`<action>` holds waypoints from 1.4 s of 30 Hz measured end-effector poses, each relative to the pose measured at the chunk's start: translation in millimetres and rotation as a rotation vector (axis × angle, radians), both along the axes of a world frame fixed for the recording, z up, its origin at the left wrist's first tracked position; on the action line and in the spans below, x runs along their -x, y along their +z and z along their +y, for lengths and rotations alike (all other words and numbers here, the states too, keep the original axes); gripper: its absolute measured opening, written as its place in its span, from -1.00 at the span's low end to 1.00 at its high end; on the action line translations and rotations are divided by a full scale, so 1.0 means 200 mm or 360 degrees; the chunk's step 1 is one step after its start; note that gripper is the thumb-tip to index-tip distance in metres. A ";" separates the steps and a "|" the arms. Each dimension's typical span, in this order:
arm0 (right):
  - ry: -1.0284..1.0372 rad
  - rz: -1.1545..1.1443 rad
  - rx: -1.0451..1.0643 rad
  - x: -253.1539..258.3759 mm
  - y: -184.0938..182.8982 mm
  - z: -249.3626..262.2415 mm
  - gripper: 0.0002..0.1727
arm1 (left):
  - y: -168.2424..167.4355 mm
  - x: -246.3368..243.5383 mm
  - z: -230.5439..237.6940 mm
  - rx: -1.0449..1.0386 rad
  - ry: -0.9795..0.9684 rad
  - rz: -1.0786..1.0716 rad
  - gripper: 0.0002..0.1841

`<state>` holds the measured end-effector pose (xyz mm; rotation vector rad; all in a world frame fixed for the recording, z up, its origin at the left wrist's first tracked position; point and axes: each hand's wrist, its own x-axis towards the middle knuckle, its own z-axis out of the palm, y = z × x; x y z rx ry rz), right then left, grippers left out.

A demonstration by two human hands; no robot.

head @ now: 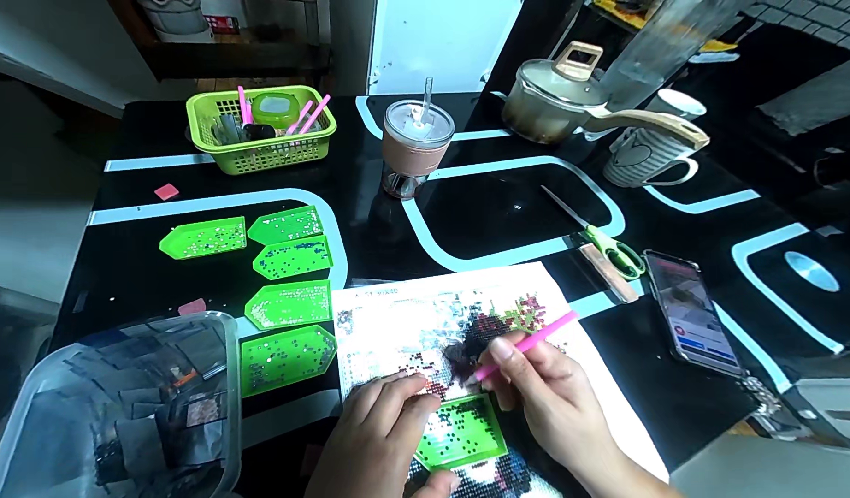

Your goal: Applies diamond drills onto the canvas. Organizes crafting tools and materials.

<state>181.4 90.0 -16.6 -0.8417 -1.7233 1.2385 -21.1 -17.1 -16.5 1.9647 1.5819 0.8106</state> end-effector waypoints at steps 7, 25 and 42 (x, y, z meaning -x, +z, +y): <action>-0.0093 -0.0092 -0.0049 0.04 -0.02 0.06 -0.74 | 0.00 0.00 0.00 -0.0004 -0.0010 0.0000 -0.46; -0.0068 -0.0185 -0.0318 0.05 -0.05 0.05 -0.74 | 0.00 0.00 0.00 -0.0001 -0.0010 0.0009 -0.46; -0.0024 -0.0229 -0.0463 0.04 -0.06 0.06 -0.70 | 0.01 0.01 0.00 0.0029 -0.0012 -0.0008 -0.46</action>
